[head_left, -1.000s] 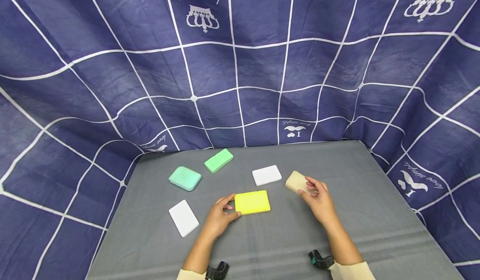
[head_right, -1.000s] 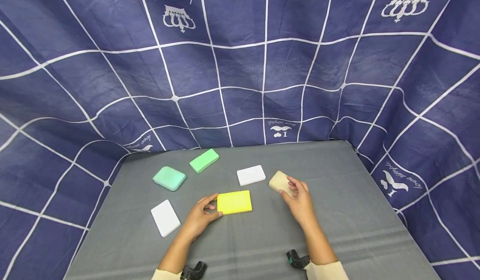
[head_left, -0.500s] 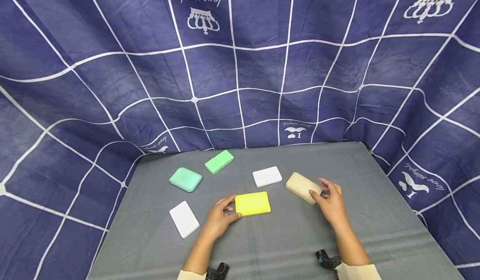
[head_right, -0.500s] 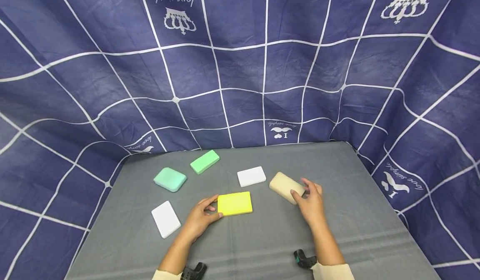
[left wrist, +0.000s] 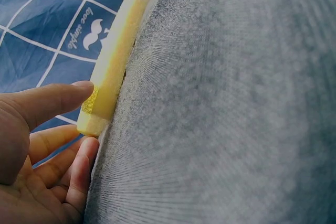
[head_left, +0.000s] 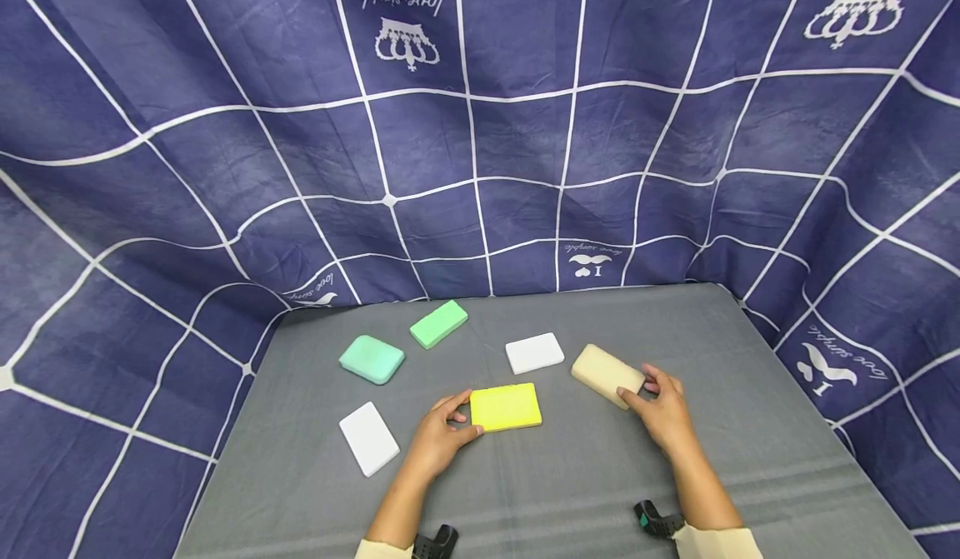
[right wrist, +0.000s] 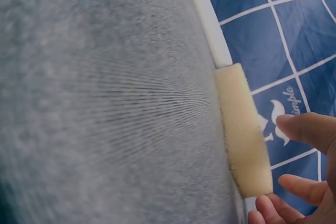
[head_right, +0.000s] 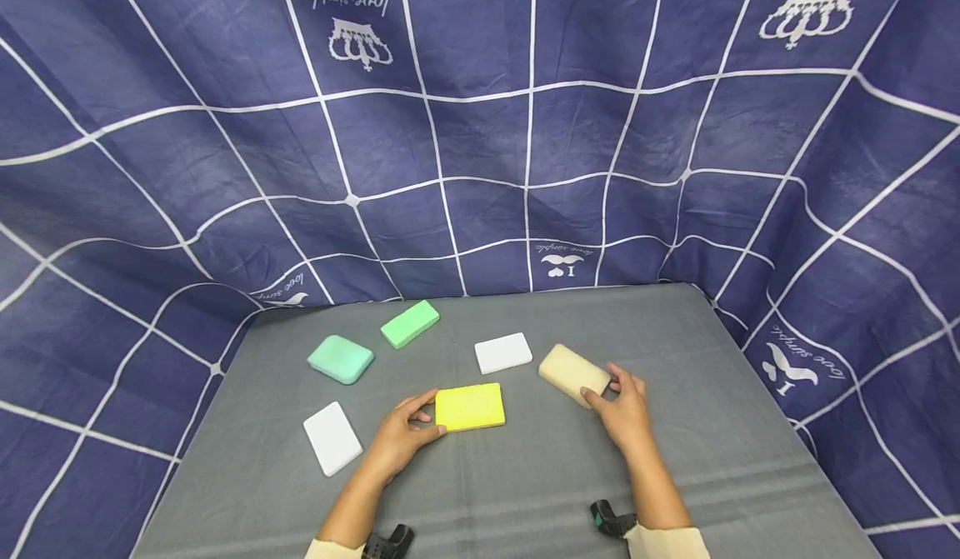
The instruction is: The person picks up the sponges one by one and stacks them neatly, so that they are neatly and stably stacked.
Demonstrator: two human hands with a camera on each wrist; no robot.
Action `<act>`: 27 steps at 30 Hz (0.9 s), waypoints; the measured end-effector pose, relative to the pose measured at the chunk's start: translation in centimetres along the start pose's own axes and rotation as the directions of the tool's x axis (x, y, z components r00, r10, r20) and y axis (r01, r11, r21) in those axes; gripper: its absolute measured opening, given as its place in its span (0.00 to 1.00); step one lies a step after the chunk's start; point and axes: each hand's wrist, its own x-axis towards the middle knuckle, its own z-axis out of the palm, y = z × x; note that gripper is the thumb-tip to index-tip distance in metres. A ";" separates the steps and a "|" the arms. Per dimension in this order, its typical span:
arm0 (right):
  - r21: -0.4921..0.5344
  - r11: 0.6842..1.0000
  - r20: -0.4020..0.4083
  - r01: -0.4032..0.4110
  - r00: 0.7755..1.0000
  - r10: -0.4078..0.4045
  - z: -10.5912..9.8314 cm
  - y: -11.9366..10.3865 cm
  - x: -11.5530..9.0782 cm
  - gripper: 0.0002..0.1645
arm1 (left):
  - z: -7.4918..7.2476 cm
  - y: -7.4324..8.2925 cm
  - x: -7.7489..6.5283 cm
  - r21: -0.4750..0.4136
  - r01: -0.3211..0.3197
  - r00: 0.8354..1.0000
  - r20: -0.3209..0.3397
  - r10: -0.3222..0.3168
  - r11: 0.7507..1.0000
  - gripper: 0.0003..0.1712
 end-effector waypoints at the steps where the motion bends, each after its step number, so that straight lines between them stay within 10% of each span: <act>1: -0.001 1.000 0.002 -0.003 1.000 0.003 0.1 0.1 0.1 0.47 | 0.0 0.0 0.0 -0.001 0.000 1.000 0.000 0.000 1.000 0.38; 27: -0.073 0.997 0.020 0.023 1.000 -0.021 0.8 0.9 0.2 0.50 | -0.1 -0.1 0.1 0.009 0.009 1.000 0.000 -0.009 1.000 0.38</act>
